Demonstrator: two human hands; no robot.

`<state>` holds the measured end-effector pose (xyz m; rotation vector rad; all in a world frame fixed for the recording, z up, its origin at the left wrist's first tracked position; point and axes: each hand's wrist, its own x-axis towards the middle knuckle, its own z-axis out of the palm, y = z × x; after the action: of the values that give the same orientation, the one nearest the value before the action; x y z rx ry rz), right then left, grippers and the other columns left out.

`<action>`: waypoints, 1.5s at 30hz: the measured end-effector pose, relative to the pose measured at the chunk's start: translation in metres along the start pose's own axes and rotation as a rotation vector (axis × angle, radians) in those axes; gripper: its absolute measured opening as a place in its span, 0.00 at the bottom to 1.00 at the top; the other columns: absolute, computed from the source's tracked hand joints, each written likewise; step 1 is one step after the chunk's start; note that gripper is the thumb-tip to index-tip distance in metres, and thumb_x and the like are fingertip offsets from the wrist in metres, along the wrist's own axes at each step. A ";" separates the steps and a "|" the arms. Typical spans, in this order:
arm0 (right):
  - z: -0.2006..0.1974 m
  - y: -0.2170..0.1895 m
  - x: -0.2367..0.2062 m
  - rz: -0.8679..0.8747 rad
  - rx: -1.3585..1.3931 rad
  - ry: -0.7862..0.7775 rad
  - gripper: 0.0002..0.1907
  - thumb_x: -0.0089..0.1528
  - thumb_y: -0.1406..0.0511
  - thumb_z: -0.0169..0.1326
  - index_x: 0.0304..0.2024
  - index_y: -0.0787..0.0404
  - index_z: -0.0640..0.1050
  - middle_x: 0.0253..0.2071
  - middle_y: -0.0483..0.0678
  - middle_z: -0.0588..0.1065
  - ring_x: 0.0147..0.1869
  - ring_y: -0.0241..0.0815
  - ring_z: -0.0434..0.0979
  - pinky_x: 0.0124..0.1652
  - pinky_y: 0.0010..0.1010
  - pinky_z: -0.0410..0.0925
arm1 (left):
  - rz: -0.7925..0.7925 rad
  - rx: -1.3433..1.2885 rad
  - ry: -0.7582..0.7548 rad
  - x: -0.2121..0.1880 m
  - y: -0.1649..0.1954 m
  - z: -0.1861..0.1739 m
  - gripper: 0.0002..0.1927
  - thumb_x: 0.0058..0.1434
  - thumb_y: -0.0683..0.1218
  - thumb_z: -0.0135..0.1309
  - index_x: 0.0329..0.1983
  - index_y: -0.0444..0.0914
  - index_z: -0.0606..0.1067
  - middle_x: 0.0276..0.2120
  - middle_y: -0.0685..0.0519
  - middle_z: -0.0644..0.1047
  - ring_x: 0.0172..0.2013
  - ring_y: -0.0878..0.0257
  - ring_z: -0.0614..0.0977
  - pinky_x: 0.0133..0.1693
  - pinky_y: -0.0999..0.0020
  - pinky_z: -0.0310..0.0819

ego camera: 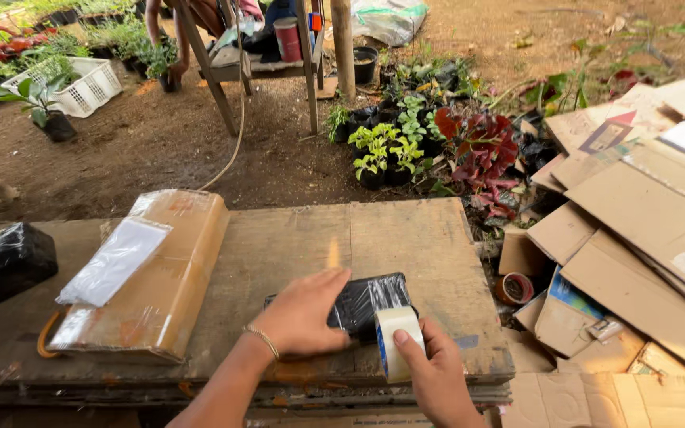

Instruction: The person sits on the ground and wraps a small black rectangular package with clear packing tape. They repeatedly pull tape from the roll, press it onto the package, and smooth it down by hand. The person rotates the package to cover multiple sides and edges, ensuring the package is fully sealed.

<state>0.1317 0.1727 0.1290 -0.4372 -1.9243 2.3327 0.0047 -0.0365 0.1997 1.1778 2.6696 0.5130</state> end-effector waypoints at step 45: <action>0.034 -0.040 0.002 0.096 -0.004 0.112 0.18 0.66 0.56 0.50 0.40 0.68 0.77 0.24 0.49 0.77 0.23 0.36 0.74 0.25 0.29 0.69 | -0.156 -0.138 -0.156 0.018 -0.021 -0.010 0.65 0.31 0.68 0.74 0.71 0.38 0.62 0.66 0.45 0.68 0.63 0.50 0.71 0.58 0.54 0.68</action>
<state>0.1157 0.1492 0.1733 -0.6597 -1.8973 2.3063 -0.0250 -0.0388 0.2005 0.9227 2.5221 0.5450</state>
